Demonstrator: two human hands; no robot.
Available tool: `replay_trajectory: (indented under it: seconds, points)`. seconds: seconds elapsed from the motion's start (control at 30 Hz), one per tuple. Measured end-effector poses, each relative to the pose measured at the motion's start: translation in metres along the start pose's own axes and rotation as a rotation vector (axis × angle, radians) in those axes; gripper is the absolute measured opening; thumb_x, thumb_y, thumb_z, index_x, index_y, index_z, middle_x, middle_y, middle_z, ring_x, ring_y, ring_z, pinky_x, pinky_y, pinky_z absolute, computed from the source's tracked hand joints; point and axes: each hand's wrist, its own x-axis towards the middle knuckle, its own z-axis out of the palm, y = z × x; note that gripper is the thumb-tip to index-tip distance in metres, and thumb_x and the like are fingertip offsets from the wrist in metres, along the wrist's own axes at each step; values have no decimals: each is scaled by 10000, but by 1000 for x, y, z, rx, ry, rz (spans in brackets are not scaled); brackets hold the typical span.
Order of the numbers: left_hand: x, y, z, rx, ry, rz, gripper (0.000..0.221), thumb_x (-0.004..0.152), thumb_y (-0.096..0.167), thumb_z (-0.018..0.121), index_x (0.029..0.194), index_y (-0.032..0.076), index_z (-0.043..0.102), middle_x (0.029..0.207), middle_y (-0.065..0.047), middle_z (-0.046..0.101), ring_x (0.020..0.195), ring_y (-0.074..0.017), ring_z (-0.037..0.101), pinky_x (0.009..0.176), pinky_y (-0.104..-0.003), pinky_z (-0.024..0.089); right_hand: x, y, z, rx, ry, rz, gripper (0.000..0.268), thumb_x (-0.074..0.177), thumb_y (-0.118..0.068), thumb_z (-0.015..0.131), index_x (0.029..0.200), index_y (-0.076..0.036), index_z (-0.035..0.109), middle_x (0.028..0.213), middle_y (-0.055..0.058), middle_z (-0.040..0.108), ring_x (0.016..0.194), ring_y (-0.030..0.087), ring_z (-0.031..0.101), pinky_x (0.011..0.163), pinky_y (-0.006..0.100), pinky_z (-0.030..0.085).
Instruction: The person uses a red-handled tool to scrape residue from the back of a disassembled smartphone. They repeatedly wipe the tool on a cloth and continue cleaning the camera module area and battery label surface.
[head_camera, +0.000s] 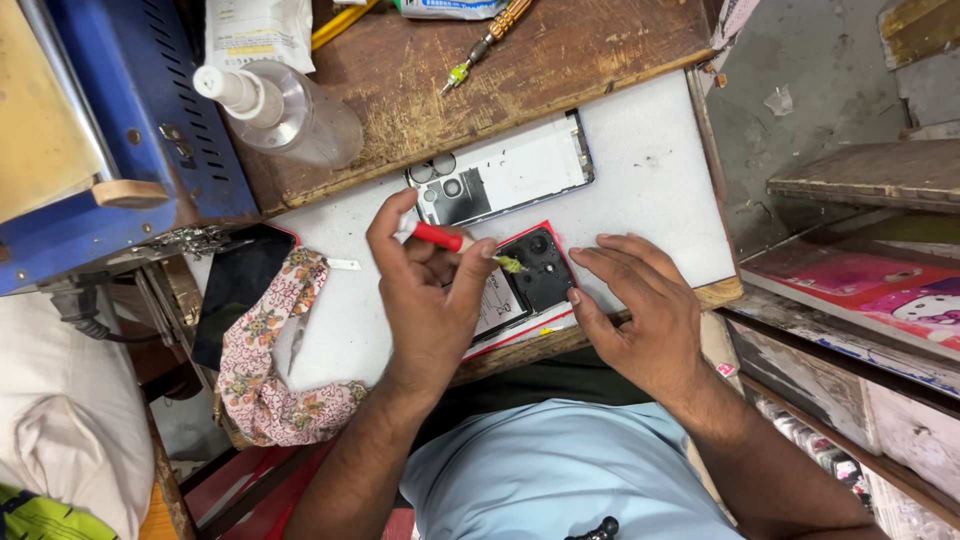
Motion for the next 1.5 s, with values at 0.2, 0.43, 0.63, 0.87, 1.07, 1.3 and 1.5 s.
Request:
replay_trajectory:
  seconds: [0.2, 0.43, 0.63, 0.87, 1.07, 1.3, 1.5]
  points:
    - [8, 2, 13, 210, -25, 21, 709, 978, 107, 790, 1490, 59, 302, 946, -87, 669, 848, -131, 743, 750, -265, 636, 1, 1, -2, 9, -11, -13, 364, 879, -149, 785, 1229, -83, 708, 1173, 96, 745, 1234, 299, 652, 1094, 455, 513]
    - [10, 4, 15, 269, -30, -7, 720, 973, 148, 800, 1488, 58, 305, 914, -78, 687, 829, -124, 750, 727, -260, 635, 0, 7, -1, 17, -16, -21, 359, 895, -170, 777, 1236, -88, 703, 1157, 87, 747, 1235, 289, 653, 1099, 457, 512]
    - [10, 3, 15, 311, -43, 0, 721, 975, 151, 798, 1490, 60, 302, 877, -73, 699, 805, -125, 759, 714, -264, 641, -1, 9, -1, 10, -31, -22, 373, 895, -180, 776, 1248, -88, 699, 1170, 120, 737, 1229, 300, 649, 1095, 459, 511]
    - [11, 2, 13, 281, -70, 23, 700, 1010, 129, 758, 1509, 52, 272, 904, -85, 713, 855, -136, 765, 750, -272, 657, -2, 11, 1, 8, -49, -23, 372, 921, -210, 766, 1263, -87, 691, 1169, 136, 733, 1234, 293, 647, 1111, 473, 502]
    - [11, 1, 14, 289, -57, 33, 710, 998, 117, 768, 1509, 51, 280, 894, -85, 701, 846, -134, 765, 742, -273, 657, -1, 10, 1, 6, -55, -26, 375, 917, -195, 766, 1268, -87, 687, 1149, 105, 746, 1249, 286, 644, 1120, 473, 496]
    - [9, -2, 14, 264, -47, 25, 721, 996, 114, 770, 1520, 51, 279, 883, -84, 696, 820, -136, 759, 718, -272, 650, 0, 8, 0, 14, -41, -23, 370, 908, -183, 770, 1256, -85, 691, 1177, 95, 745, 1250, 286, 647, 1122, 473, 498]
    - [8, -5, 13, 268, -47, 58, 705, 1013, 113, 763, 1524, 49, 281, 902, -89, 713, 833, -137, 761, 737, -273, 650, 0, 8, 1, 0, -29, -28, 357, 917, -187, 767, 1252, -85, 696, 1182, 92, 745, 1255, 288, 649, 1123, 474, 503]
